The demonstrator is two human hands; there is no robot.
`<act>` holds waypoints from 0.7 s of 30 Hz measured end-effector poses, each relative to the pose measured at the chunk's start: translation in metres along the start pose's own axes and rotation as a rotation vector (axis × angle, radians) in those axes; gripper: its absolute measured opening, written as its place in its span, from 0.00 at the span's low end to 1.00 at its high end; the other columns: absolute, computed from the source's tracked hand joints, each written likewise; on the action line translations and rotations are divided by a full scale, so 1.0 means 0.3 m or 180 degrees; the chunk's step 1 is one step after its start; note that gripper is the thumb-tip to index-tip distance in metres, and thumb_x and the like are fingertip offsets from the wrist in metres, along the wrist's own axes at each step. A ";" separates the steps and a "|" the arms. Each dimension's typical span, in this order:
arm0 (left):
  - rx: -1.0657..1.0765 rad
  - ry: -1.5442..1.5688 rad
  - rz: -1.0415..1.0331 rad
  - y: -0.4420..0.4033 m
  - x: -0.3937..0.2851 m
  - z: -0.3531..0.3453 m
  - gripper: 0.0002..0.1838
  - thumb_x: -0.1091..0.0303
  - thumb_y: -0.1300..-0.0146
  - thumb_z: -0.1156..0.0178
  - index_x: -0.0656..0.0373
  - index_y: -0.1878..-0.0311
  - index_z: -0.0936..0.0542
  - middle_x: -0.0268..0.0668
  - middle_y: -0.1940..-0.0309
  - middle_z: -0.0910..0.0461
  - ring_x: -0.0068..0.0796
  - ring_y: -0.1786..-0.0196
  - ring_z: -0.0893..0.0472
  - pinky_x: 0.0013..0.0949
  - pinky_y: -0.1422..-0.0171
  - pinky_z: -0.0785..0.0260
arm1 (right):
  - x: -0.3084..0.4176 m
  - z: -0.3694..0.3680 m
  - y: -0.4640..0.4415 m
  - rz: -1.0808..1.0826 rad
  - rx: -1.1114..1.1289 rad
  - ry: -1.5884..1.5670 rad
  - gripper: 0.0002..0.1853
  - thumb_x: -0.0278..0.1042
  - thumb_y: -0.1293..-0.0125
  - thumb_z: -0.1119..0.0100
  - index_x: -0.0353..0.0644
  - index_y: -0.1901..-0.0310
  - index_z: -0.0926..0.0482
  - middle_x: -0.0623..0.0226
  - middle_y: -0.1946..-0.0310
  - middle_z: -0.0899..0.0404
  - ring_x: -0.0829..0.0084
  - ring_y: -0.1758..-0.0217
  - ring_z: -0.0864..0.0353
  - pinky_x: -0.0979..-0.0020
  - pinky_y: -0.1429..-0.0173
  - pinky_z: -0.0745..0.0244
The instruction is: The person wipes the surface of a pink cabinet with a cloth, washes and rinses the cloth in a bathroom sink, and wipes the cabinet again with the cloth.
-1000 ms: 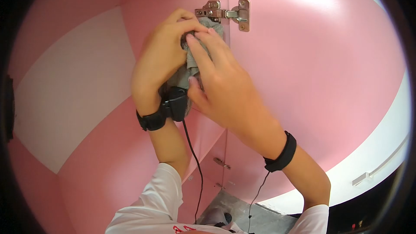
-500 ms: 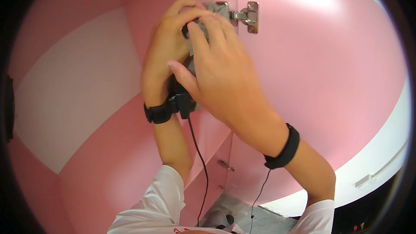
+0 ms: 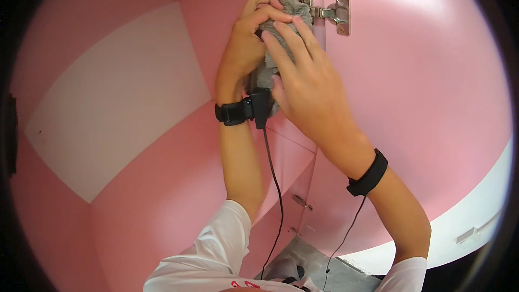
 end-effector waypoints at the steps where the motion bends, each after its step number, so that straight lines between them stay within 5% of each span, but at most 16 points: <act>1: 0.0002 -0.0011 0.0001 0.006 0.005 0.008 0.19 0.87 0.45 0.38 0.57 0.53 0.13 0.36 0.45 0.24 0.36 0.43 0.21 0.37 0.38 0.26 | 0.002 -0.006 0.006 0.0002 -0.0005 -0.0009 0.36 0.22 0.45 0.29 0.38 0.31 0.25 0.53 0.32 0.27 0.46 0.22 0.33 0.54 0.29 0.25; 9: 0.0530 -0.0590 0.0464 0.004 -0.113 -0.018 0.16 0.85 0.45 0.37 0.56 0.56 0.11 0.35 0.56 0.20 0.38 0.52 0.19 0.38 0.47 0.26 | 0.054 0.067 0.046 -0.0470 0.0088 -0.0217 0.34 0.22 0.43 0.34 0.32 0.31 0.26 0.45 0.31 0.30 0.43 0.22 0.34 0.51 0.28 0.25; 21: 0.0507 -0.1054 0.0576 0.009 -0.034 -0.009 0.21 0.88 0.45 0.42 0.56 0.52 0.12 0.34 0.55 0.20 0.41 0.52 0.19 0.40 0.49 0.26 | -0.031 -0.020 0.019 -0.0362 0.0156 -0.0461 0.34 0.24 0.42 0.32 0.35 0.32 0.27 0.47 0.32 0.29 0.42 0.25 0.31 0.53 0.28 0.25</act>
Point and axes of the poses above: each hand's wrist, its own y-axis away from the middle knuckle, its own z-axis out of the back of the hand, x = y × z, the point moved 6 cm from there along -y, towards the middle knuckle
